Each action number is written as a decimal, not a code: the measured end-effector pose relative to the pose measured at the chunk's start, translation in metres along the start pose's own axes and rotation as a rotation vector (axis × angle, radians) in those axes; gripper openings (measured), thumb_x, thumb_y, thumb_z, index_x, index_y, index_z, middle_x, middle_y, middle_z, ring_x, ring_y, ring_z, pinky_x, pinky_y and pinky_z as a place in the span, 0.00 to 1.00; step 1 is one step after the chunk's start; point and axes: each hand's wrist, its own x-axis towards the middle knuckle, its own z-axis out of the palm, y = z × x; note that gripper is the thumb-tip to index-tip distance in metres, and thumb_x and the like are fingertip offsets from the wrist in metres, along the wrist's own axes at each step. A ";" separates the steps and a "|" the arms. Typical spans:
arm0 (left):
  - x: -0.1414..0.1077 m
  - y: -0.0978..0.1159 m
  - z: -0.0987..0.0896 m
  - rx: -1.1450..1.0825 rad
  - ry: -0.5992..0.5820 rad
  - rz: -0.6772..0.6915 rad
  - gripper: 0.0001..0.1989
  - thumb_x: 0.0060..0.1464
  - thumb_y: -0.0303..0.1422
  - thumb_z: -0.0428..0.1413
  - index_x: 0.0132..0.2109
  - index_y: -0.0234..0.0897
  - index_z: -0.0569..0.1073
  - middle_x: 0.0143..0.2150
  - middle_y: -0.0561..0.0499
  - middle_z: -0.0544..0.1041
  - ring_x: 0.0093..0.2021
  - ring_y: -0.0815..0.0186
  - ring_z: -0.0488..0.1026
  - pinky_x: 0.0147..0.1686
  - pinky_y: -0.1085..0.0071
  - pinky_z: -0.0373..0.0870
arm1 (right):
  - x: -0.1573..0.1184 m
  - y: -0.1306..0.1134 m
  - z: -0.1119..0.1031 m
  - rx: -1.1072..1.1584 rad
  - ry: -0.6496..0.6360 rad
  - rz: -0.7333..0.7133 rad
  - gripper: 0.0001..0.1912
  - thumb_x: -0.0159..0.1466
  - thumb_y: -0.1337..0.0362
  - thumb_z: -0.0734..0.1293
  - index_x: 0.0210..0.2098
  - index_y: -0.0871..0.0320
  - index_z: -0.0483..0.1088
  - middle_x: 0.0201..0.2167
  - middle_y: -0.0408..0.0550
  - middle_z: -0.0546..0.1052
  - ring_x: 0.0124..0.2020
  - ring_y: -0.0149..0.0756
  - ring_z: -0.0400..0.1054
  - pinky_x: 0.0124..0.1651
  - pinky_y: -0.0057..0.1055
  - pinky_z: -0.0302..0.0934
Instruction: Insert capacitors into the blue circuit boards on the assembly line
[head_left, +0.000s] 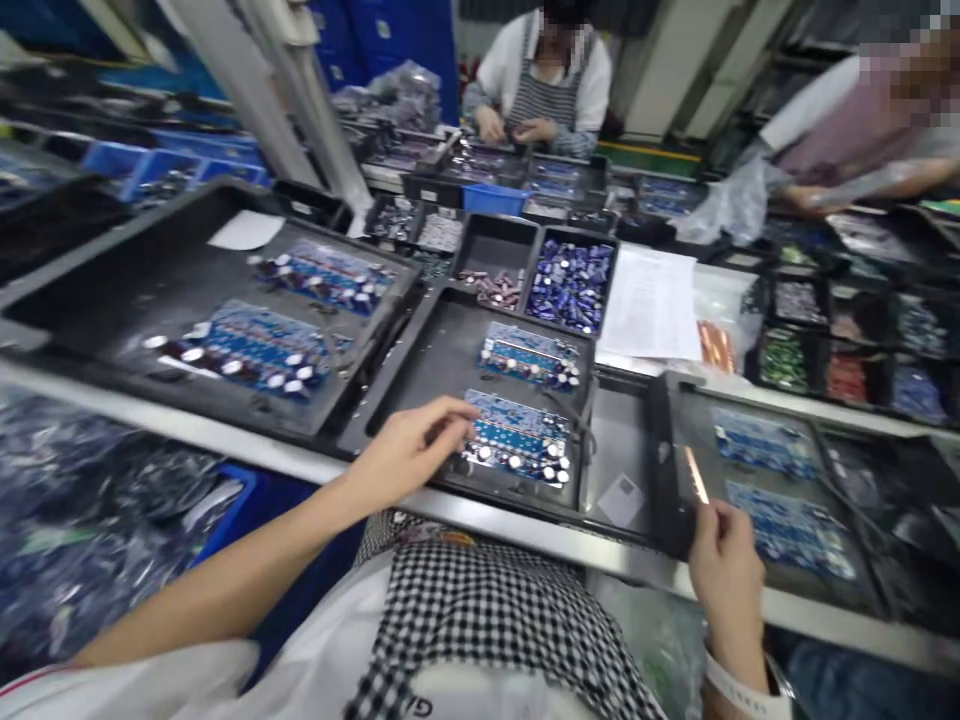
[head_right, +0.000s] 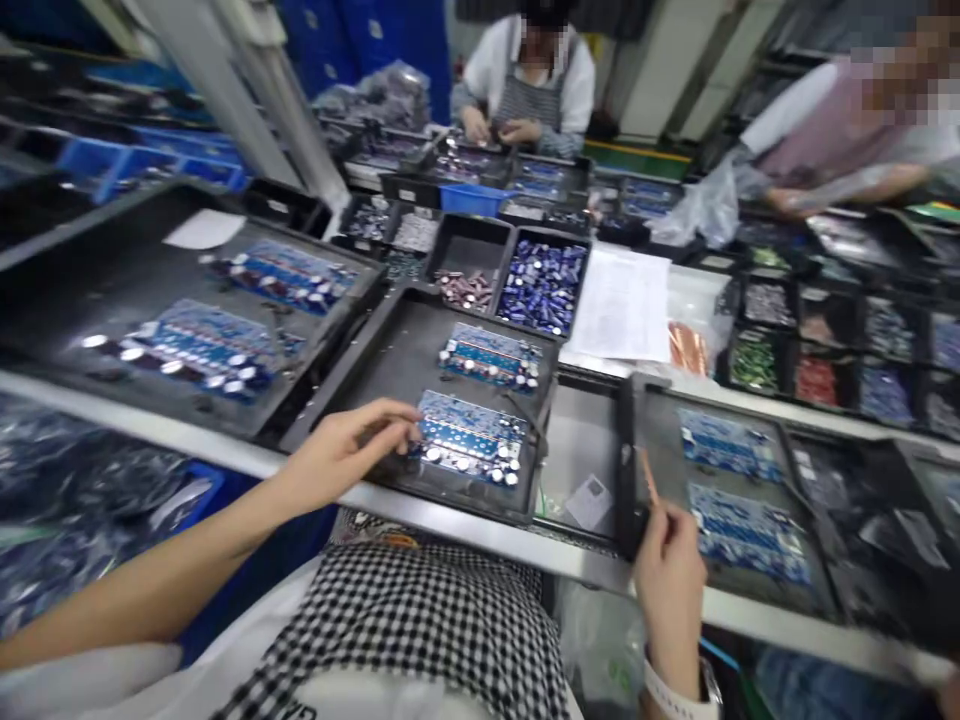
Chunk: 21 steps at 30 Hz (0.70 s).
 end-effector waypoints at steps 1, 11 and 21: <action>0.005 0.002 -0.009 0.020 -0.013 -0.007 0.15 0.65 0.41 0.48 0.49 0.36 0.73 0.40 0.47 0.80 0.38 0.64 0.77 0.40 0.71 0.73 | 0.005 -0.002 0.004 0.079 -0.058 0.004 0.17 0.67 0.47 0.56 0.41 0.53 0.65 0.35 0.54 0.74 0.31 0.47 0.70 0.35 0.47 0.65; 0.058 -0.008 -0.036 0.550 -0.001 0.107 0.17 0.65 0.40 0.45 0.52 0.36 0.71 0.52 0.46 0.75 0.53 0.60 0.73 0.58 0.65 0.66 | 0.035 -0.036 0.062 0.836 -0.666 -0.063 0.18 0.66 0.45 0.62 0.39 0.54 0.65 0.30 0.42 0.70 0.31 0.32 0.66 0.37 0.30 0.62; 0.043 -0.056 -0.030 0.756 0.086 0.231 0.15 0.65 0.37 0.44 0.55 0.41 0.66 0.64 0.45 0.63 0.64 0.54 0.62 0.68 0.54 0.55 | 0.023 -0.063 0.088 1.016 -0.674 -0.011 0.14 0.69 0.50 0.60 0.38 0.54 0.63 0.29 0.39 0.63 0.31 0.30 0.57 0.35 0.27 0.54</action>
